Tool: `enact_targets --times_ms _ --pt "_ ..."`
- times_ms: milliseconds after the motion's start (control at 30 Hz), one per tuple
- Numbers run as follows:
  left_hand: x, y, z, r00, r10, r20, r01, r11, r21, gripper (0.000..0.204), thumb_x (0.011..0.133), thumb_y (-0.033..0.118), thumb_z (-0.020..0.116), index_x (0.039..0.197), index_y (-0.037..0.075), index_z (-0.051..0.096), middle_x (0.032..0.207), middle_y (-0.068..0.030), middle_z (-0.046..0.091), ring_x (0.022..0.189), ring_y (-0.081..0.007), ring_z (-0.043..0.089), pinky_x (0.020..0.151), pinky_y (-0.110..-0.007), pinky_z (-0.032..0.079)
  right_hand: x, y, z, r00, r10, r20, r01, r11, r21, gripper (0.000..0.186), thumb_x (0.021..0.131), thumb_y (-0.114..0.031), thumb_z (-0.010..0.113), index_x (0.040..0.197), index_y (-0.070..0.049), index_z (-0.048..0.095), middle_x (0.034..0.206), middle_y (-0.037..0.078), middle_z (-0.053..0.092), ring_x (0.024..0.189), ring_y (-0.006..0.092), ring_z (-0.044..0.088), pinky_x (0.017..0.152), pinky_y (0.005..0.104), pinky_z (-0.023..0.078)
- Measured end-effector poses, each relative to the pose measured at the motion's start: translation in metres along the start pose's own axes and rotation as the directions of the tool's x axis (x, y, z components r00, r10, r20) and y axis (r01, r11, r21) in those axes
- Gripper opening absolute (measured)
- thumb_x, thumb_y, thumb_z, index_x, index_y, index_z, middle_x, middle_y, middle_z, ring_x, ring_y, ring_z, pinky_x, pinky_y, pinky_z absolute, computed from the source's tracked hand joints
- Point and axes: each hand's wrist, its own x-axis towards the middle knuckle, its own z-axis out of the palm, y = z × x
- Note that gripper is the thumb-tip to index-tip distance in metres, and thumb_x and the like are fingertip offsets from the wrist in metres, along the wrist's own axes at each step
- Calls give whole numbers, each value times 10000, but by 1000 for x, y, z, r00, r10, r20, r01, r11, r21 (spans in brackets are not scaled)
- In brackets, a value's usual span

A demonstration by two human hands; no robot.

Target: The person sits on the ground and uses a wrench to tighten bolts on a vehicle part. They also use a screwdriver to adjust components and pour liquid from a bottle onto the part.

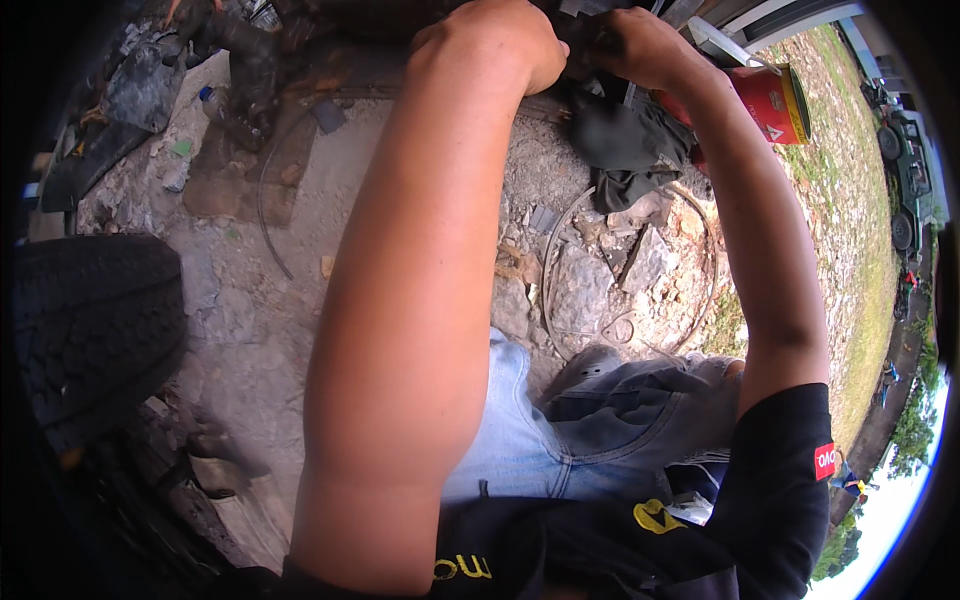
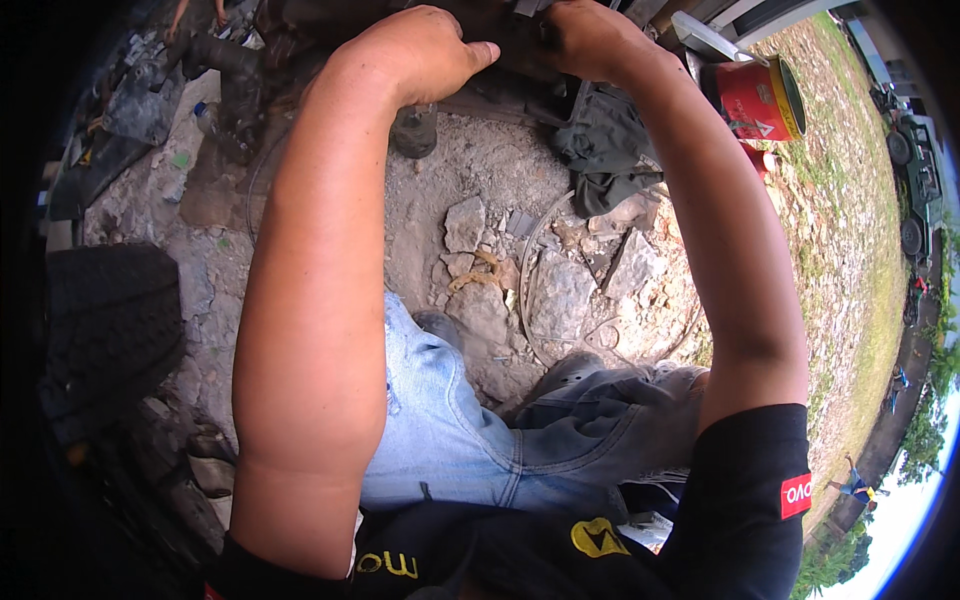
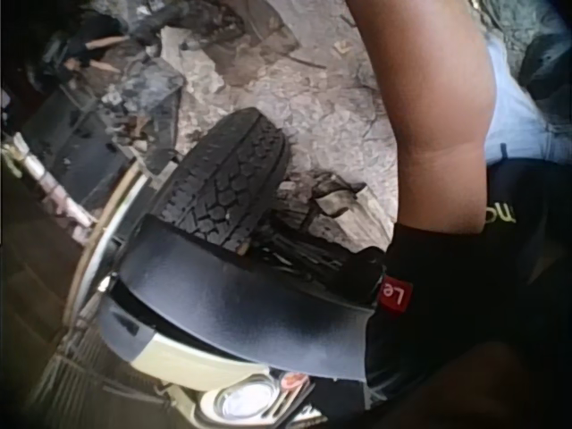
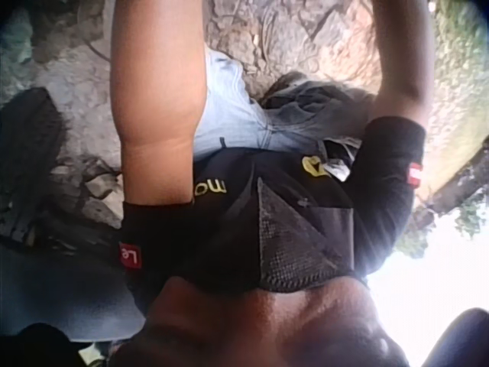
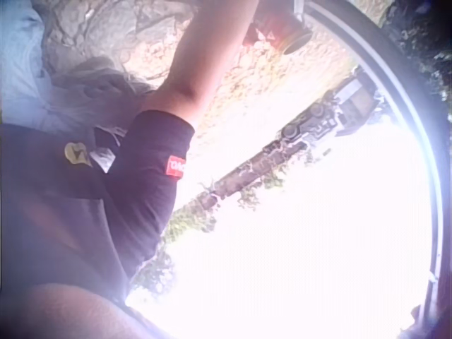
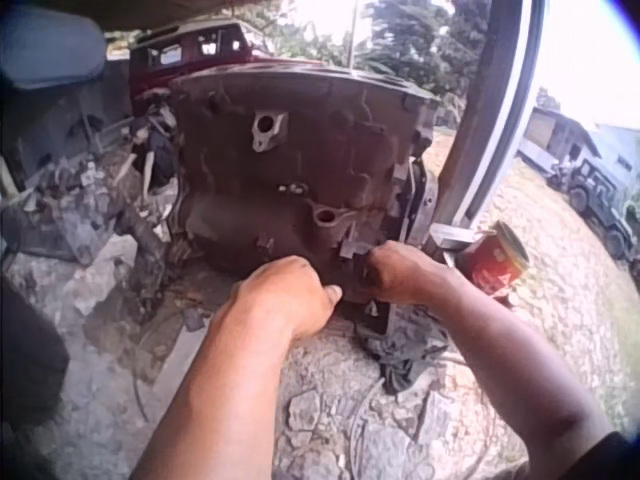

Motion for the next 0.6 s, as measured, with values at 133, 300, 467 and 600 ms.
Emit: enact_targets --times_ms 133,300,467,600 --pt "1 4 -1 999 -22 26 22 1000 -22 503 929 422 606 1147 -25 678 1229 -242 630 1180 -361 600 1006 -440 473 3 9 24 999 -5 -39 4 999 -33 236 822 -253 710 969 -69 724 923 183 709 894 366 678 794 438 545" --pt "4 4 2 999 -9 50 9 1000 2 487 934 415 602 1162 -8 679 1238 -234 629 1184 -360 600 1004 -442 474 2 -18 10 990 115 82 -97 976 -193 242 822 -261 688 951 -59 724 992 154 715 987 320 673 856 420 533" --pt "-6 4 -7 997 -68 38 68 998 17 487 937 421 601 1181 7 676 1249 -227 626 1192 -357 597 1005 -444 474 1 -10 3 998 20 -55 -14 994 109 328 778 -367 693 792 -40 712 770 230 657 752 409 666 646 475 526" --pt "4 9 3 998 -38 52 36 999 27 490 939 424 599 1191 11 673 1264 -220 620 1203 -355 590 1011 -444 470 -3 -2 12 998 48 -49 -49 999 -22 339 780 -380 693 788 -41 715 765 221 663 751 403 671 657 471 530"
